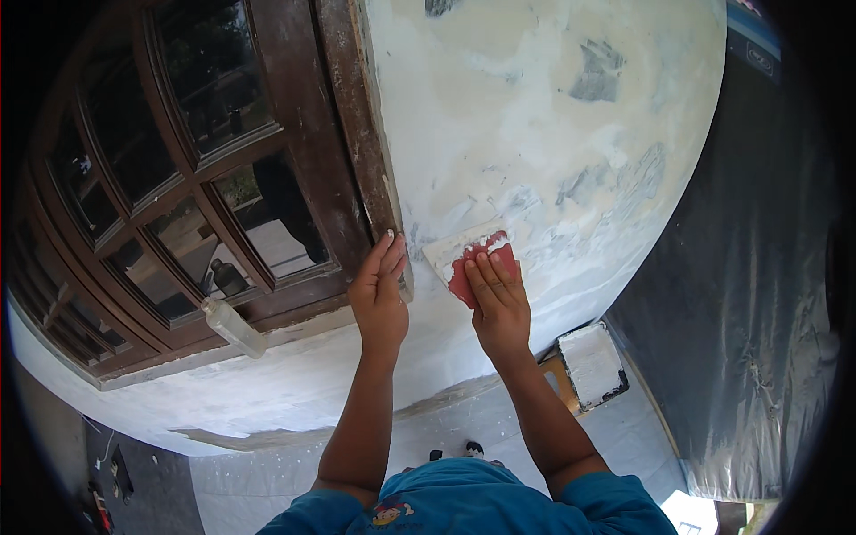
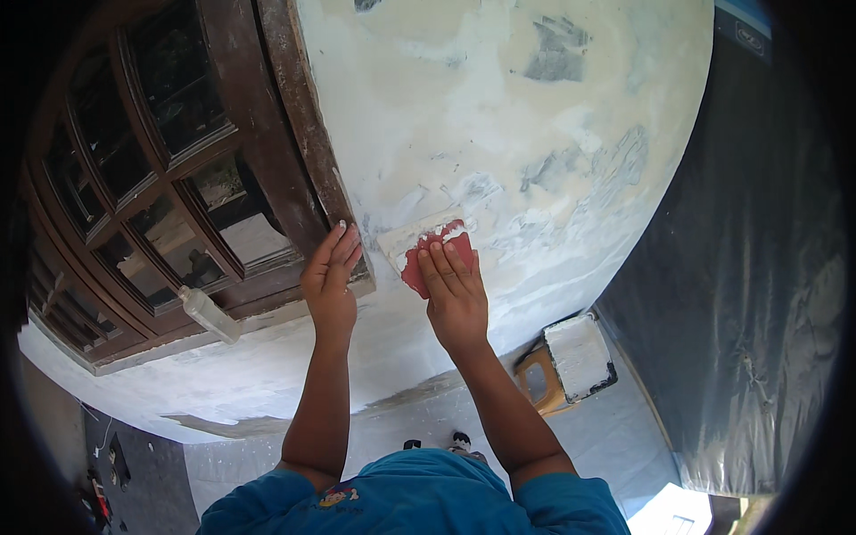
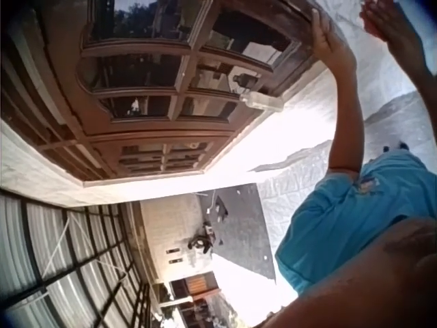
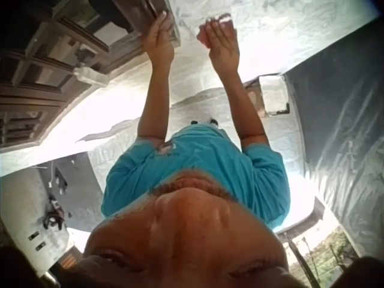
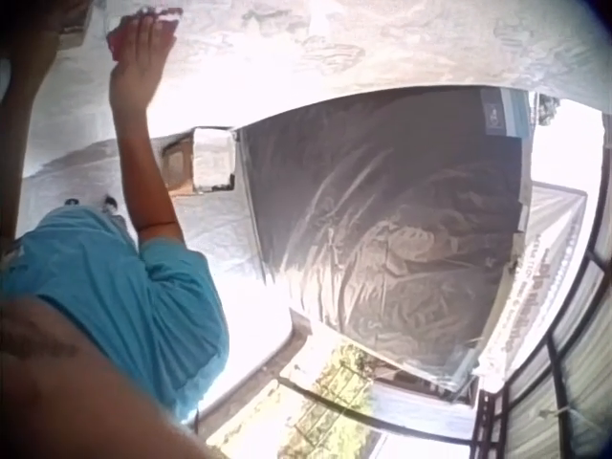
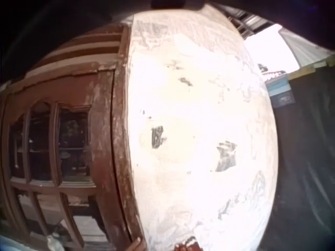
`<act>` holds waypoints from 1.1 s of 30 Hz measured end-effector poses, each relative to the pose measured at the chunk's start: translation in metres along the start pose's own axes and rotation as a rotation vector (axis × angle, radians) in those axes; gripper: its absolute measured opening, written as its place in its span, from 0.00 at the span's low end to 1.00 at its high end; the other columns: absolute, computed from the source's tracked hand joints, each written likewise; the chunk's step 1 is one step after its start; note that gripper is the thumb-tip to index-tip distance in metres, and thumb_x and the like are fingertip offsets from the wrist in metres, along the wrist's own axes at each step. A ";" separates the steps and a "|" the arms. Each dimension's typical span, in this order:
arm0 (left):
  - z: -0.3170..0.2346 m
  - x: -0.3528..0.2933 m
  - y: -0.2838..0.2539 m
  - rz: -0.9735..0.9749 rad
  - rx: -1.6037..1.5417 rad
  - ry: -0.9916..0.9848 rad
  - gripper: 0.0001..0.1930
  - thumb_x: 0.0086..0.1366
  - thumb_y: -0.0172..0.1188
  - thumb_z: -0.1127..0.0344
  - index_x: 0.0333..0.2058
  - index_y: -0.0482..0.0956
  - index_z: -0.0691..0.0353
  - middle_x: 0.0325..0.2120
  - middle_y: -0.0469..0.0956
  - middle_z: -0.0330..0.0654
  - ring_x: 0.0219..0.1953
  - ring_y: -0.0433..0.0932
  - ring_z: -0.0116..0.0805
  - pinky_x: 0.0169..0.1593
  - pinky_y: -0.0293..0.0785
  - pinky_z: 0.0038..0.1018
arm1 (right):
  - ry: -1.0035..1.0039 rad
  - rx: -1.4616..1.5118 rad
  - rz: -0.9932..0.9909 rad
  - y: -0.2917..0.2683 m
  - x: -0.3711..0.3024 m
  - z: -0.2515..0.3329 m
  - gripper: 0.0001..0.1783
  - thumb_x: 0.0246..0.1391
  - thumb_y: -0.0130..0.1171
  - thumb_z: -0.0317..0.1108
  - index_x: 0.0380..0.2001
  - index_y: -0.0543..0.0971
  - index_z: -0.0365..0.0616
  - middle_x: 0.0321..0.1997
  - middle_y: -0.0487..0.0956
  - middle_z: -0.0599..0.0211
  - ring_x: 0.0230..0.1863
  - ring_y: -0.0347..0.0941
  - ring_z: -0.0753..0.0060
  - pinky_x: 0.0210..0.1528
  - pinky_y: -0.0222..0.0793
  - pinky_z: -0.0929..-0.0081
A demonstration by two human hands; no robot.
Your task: Applying wall putty to smooth a damaged section of a wall near a window frame using a plastic scraper.
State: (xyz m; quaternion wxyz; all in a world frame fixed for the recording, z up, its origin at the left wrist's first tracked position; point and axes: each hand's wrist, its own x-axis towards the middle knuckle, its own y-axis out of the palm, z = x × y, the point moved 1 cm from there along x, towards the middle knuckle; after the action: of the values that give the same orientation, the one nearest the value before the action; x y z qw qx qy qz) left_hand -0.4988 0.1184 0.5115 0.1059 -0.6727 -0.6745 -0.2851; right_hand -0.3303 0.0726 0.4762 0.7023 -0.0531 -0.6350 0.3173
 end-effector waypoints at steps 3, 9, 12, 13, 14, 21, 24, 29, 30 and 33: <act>0.008 -0.009 -0.005 0.056 -0.025 -0.024 0.22 0.68 0.38 0.81 0.60 0.66 0.73 0.56 0.73 0.57 0.60 0.72 0.42 0.65 0.67 0.34 | 0.117 0.038 0.073 -0.003 -0.034 0.004 0.26 0.45 0.60 0.20 0.51 0.82 0.47 0.54 0.80 0.63 0.61 0.72 0.60 0.64 0.64 0.57; 0.037 -0.054 -0.027 0.089 -0.028 -0.056 0.23 0.67 0.39 0.82 0.60 0.66 0.73 0.57 0.73 0.56 0.61 0.72 0.41 0.65 0.66 0.32 | 0.688 0.477 0.037 -0.024 -0.105 0.015 0.20 0.52 0.56 0.19 0.48 0.82 0.45 0.51 0.82 0.60 0.47 0.80 0.69 0.50 0.75 0.74; 0.066 -0.100 -0.025 0.126 -0.058 -0.255 0.23 0.65 0.41 0.81 0.60 0.67 0.73 0.57 0.73 0.55 0.61 0.72 0.40 0.64 0.67 0.32 | 1.214 0.822 0.029 -0.030 -0.152 0.000 0.17 0.56 0.55 0.21 0.48 0.81 0.45 0.45 0.83 0.69 0.41 0.78 0.78 0.43 0.76 0.75; 0.078 -0.116 -0.023 0.135 -0.069 -0.258 0.23 0.65 0.41 0.81 0.60 0.67 0.73 0.57 0.73 0.55 0.61 0.72 0.40 0.64 0.67 0.32 | 1.379 1.110 -0.146 -0.030 -0.167 -0.008 0.17 0.56 0.56 0.22 0.48 0.81 0.45 0.43 0.82 0.73 0.40 0.77 0.79 0.41 0.75 0.74; 0.088 -0.135 -0.025 0.156 -0.056 -0.371 0.23 0.65 0.43 0.80 0.60 0.67 0.72 0.57 0.73 0.54 0.61 0.71 0.40 0.64 0.67 0.31 | 1.479 1.156 -0.124 -0.036 -0.175 -0.011 0.15 0.56 0.58 0.24 0.48 0.80 0.46 0.42 0.80 0.74 0.40 0.77 0.76 0.41 0.73 0.74; 0.106 -0.178 -0.001 0.268 0.145 -0.427 0.22 0.68 0.48 0.70 0.59 0.69 0.73 0.57 0.73 0.54 0.62 0.70 0.43 0.64 0.63 0.31 | 1.632 1.274 -0.271 -0.085 -0.230 -0.056 0.14 0.61 0.54 0.29 0.50 0.74 0.51 0.46 0.79 0.70 0.47 0.77 0.67 0.48 0.74 0.60; 0.111 -0.183 0.022 0.211 0.109 -0.430 0.24 0.69 0.50 0.65 0.59 0.68 0.74 0.58 0.72 0.54 0.62 0.70 0.42 0.66 0.61 0.34 | 1.684 1.280 -0.262 -0.112 -0.234 -0.075 0.16 0.61 0.53 0.28 0.52 0.73 0.50 0.46 0.79 0.67 0.47 0.78 0.65 0.46 0.78 0.62; 0.126 -0.217 0.087 0.148 0.039 -0.494 0.26 0.73 0.48 0.58 0.60 0.67 0.74 0.58 0.72 0.55 0.63 0.69 0.43 0.66 0.62 0.36 | 1.643 1.368 -0.278 -0.158 -0.251 -0.135 0.17 0.60 0.53 0.27 0.52 0.72 0.49 0.46 0.79 0.65 0.45 0.78 0.65 0.43 0.78 0.64; 0.130 -0.226 0.103 0.152 0.025 -0.537 0.27 0.73 0.47 0.55 0.60 0.67 0.74 0.58 0.72 0.55 0.63 0.69 0.43 0.66 0.62 0.37 | 1.642 1.372 -0.285 -0.170 -0.256 -0.148 0.17 0.60 0.53 0.28 0.53 0.71 0.48 0.46 0.79 0.65 0.45 0.78 0.65 0.42 0.78 0.65; 0.141 -0.252 0.147 0.229 0.020 -0.616 0.29 0.74 0.47 0.54 0.59 0.66 0.76 0.57 0.72 0.56 0.62 0.69 0.43 0.66 0.63 0.35 | 1.606 1.376 -0.288 -0.205 -0.280 -0.191 0.17 0.59 0.54 0.29 0.52 0.71 0.46 0.45 0.79 0.65 0.43 0.78 0.66 0.39 0.76 0.68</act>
State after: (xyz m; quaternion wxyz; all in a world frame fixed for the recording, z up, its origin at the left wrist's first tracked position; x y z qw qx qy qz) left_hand -0.3042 -0.0310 0.2999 -0.0652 -0.7978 -0.5975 -0.0477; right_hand -0.0739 -0.1705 0.2980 0.8250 0.2370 0.3291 0.3936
